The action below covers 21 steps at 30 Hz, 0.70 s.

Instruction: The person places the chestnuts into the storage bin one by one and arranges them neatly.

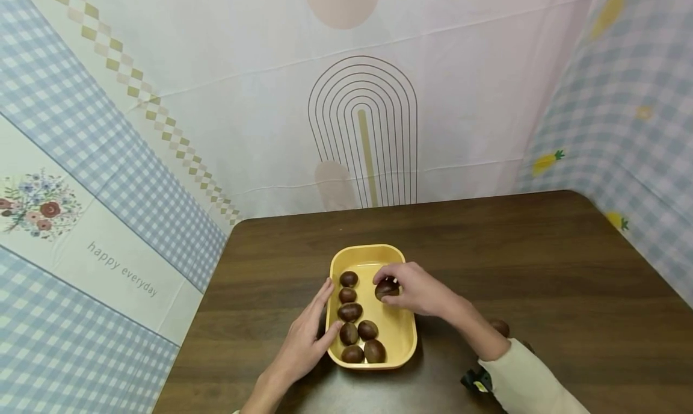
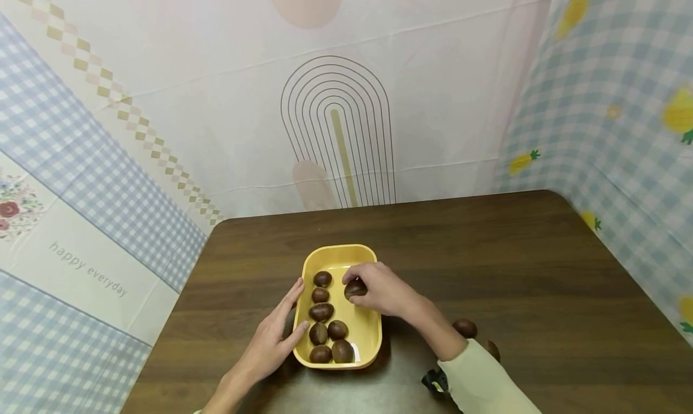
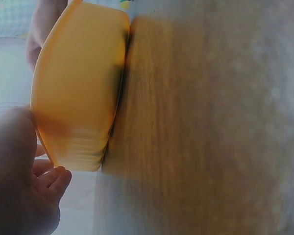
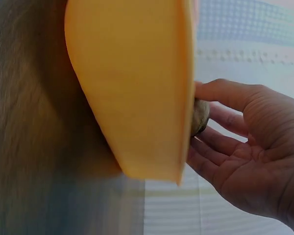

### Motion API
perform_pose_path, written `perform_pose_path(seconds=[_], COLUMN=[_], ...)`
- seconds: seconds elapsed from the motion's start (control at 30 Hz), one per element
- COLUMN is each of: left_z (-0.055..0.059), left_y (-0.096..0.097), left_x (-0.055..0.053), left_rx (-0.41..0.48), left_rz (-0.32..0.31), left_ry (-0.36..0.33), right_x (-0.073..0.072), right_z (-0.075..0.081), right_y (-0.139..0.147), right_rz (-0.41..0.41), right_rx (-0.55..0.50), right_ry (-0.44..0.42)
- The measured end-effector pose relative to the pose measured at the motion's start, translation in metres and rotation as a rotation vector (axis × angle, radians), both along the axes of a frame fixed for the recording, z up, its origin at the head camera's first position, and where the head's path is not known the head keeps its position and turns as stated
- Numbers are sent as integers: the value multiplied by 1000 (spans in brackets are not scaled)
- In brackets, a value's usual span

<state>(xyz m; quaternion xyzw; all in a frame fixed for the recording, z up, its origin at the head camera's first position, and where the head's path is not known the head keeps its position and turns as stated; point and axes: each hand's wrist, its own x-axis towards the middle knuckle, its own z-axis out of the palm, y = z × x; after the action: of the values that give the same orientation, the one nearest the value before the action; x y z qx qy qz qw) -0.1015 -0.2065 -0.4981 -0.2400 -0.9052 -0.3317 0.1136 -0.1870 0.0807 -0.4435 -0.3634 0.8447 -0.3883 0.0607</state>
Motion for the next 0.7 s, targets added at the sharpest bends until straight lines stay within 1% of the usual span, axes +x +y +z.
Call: perform_pose_path(seconds=[0.17,0.33,0.5,0.6,0.7], left_z=[0,-2,-1,-2,-2], left_y=[0,0,0,0,-1], left_x=[0,-1,-1,-1,-1], left_rx=[-7,-14,-7,-4,0], left_rz=[4,8,8,7,6], left_ry=[-5,-3,-2,-9,-20], right_x=[-3,-5,-6,-4,-2], right_z=[-9,-14,-14,-16,-17], right_y=[-18,-27,-35,-39,-41], right_rz=[52,72,114,117,99], right_rx=[55,100,114,115,127], right_ry=[23,52,30,23,42])
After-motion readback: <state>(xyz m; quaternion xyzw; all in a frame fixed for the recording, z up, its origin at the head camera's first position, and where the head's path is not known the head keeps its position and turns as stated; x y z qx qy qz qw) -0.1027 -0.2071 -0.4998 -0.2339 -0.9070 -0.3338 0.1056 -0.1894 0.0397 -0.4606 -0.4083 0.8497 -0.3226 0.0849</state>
